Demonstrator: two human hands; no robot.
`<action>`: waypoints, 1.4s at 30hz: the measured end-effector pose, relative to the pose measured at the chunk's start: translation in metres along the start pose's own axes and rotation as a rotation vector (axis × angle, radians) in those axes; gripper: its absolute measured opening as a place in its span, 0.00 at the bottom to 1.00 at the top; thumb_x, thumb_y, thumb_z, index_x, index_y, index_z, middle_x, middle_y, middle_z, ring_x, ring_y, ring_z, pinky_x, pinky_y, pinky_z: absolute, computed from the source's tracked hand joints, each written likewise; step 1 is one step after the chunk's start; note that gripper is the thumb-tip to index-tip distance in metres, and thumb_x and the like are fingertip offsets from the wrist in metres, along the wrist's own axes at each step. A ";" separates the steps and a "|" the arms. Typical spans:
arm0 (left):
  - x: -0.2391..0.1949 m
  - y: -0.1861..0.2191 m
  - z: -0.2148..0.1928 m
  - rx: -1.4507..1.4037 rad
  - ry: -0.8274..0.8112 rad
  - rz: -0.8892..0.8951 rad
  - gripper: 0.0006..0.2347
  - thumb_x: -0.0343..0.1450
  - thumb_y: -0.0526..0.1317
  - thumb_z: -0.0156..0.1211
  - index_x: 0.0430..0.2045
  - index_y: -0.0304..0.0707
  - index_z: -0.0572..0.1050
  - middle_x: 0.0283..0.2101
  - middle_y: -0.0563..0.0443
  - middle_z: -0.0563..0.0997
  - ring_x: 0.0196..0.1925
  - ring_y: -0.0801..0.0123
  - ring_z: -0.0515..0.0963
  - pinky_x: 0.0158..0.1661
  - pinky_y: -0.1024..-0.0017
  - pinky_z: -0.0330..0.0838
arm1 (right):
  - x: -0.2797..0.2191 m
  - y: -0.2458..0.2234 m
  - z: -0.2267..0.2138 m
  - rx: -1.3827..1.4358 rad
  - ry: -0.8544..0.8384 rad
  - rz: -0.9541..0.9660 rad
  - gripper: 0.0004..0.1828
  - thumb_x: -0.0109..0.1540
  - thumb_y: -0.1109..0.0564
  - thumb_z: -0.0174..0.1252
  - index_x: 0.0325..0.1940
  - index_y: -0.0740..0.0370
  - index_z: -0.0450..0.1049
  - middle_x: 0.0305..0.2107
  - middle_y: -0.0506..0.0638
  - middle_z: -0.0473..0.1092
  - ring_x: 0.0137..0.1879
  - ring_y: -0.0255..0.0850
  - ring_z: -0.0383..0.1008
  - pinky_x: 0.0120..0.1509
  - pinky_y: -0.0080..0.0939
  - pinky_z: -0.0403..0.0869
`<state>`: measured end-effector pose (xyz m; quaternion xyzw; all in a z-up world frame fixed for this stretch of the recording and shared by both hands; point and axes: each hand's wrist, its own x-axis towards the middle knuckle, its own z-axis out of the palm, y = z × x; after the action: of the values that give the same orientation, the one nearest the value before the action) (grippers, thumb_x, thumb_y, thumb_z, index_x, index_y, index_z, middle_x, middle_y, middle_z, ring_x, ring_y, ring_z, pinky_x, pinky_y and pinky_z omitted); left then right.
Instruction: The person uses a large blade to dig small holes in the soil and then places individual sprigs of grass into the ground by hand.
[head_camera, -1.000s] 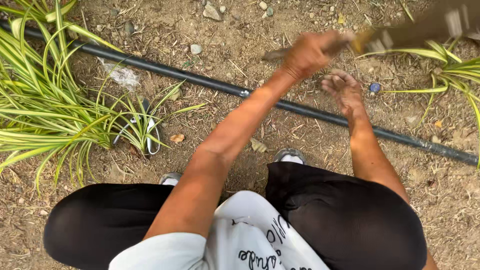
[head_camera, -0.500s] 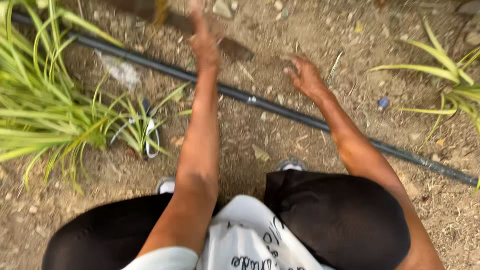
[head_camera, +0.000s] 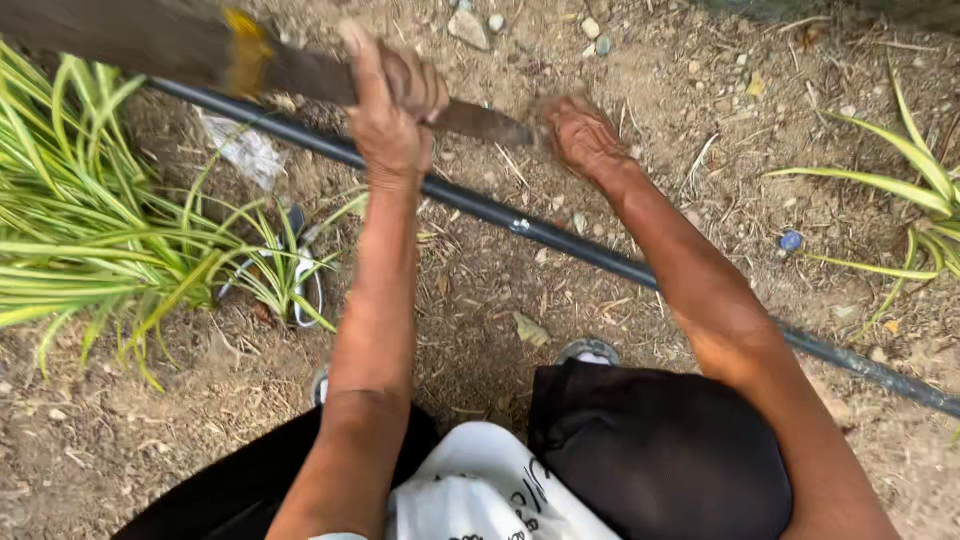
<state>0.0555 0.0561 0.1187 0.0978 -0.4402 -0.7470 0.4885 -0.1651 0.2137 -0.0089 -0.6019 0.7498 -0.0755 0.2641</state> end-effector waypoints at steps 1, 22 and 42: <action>0.004 0.018 0.005 0.035 -0.078 0.004 0.23 0.83 0.57 0.42 0.20 0.44 0.60 0.16 0.58 0.55 0.13 0.75 0.51 0.17 0.70 0.52 | -0.003 0.003 0.017 -0.067 0.036 -0.024 0.25 0.75 0.54 0.36 0.78 0.54 0.57 0.75 0.59 0.52 0.77 0.58 0.56 0.82 0.57 0.55; -0.012 -0.047 -0.086 -0.184 0.365 -0.056 0.22 0.79 0.58 0.44 0.16 0.49 0.64 0.13 0.62 0.52 0.11 0.75 0.51 0.11 0.70 0.51 | -0.092 -0.003 0.011 0.100 -0.154 0.148 0.15 0.68 0.51 0.54 0.58 0.48 0.75 0.72 0.50 0.59 0.79 0.47 0.51 0.85 0.59 0.44; 0.064 -0.080 -0.116 -0.007 0.602 -0.147 0.21 0.76 0.57 0.50 0.19 0.42 0.64 0.13 0.59 0.56 0.10 0.74 0.54 0.09 0.68 0.51 | -0.069 -0.004 -0.022 0.455 0.136 0.264 0.29 0.66 0.61 0.60 0.72 0.53 0.65 0.69 0.61 0.53 0.72 0.54 0.59 0.77 0.44 0.66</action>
<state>0.0380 -0.0504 0.0078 0.3446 -0.2648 -0.7192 0.5421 -0.1632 0.2731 0.0326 -0.4179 0.8015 -0.2472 0.3490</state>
